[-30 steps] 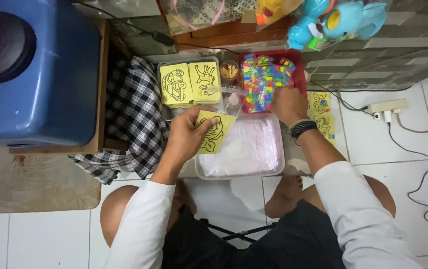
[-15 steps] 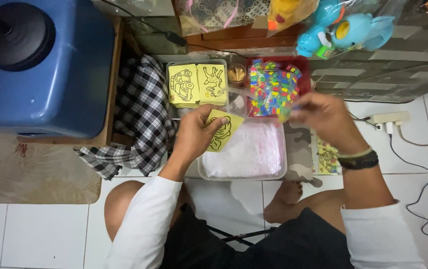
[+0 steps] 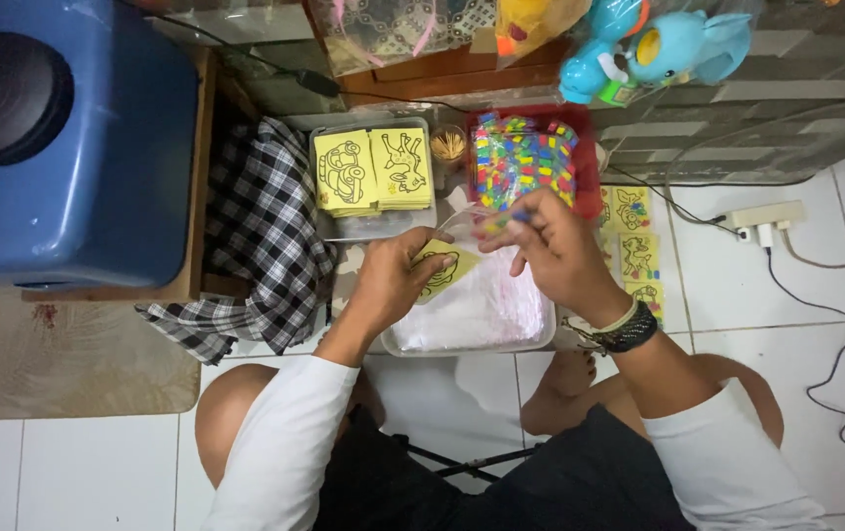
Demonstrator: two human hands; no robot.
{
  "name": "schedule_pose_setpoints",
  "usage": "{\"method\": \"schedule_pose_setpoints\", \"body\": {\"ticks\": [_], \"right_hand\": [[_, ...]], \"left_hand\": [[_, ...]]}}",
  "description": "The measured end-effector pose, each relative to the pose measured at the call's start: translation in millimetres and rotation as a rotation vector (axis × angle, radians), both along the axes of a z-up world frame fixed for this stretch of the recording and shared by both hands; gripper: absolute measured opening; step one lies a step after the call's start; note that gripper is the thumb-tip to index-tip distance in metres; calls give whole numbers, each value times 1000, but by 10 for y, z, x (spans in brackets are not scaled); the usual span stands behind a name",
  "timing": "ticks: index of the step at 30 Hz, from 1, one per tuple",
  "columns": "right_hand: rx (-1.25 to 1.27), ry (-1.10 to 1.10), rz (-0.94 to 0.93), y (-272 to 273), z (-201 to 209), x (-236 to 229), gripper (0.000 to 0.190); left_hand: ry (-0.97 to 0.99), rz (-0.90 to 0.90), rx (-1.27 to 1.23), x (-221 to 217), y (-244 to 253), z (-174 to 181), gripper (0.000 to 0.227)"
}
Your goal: The person picks up individual yellow stickers, places each one into a small plastic sleeve by hand, and then puts the packaged stickers into a plastic container.
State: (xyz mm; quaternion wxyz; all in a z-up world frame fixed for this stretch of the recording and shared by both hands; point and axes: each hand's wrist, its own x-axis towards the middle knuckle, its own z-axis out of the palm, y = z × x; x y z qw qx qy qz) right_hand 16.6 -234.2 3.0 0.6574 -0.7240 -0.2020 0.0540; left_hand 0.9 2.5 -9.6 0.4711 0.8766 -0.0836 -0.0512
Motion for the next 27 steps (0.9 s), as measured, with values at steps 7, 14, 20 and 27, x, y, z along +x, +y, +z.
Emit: {"method": "schedule_pose_setpoints", "body": {"ticks": [7,14,20,27], "right_hand": [[-30,66,-162,12,-72,-22,13],[-170,44,-76,19,-177,0,12],[-334,-22,-112,-5,-105,1,13],[-323,-130,-19,44,90,-9,14]], "left_hand": [[-10,-21,-11,-10,-7,-49,26],[-21,-46,12,-34,-11,1,27],[13,-53,12,-28,-19,63,28],[67,-100,-179,-12,-79,114,30]]}}
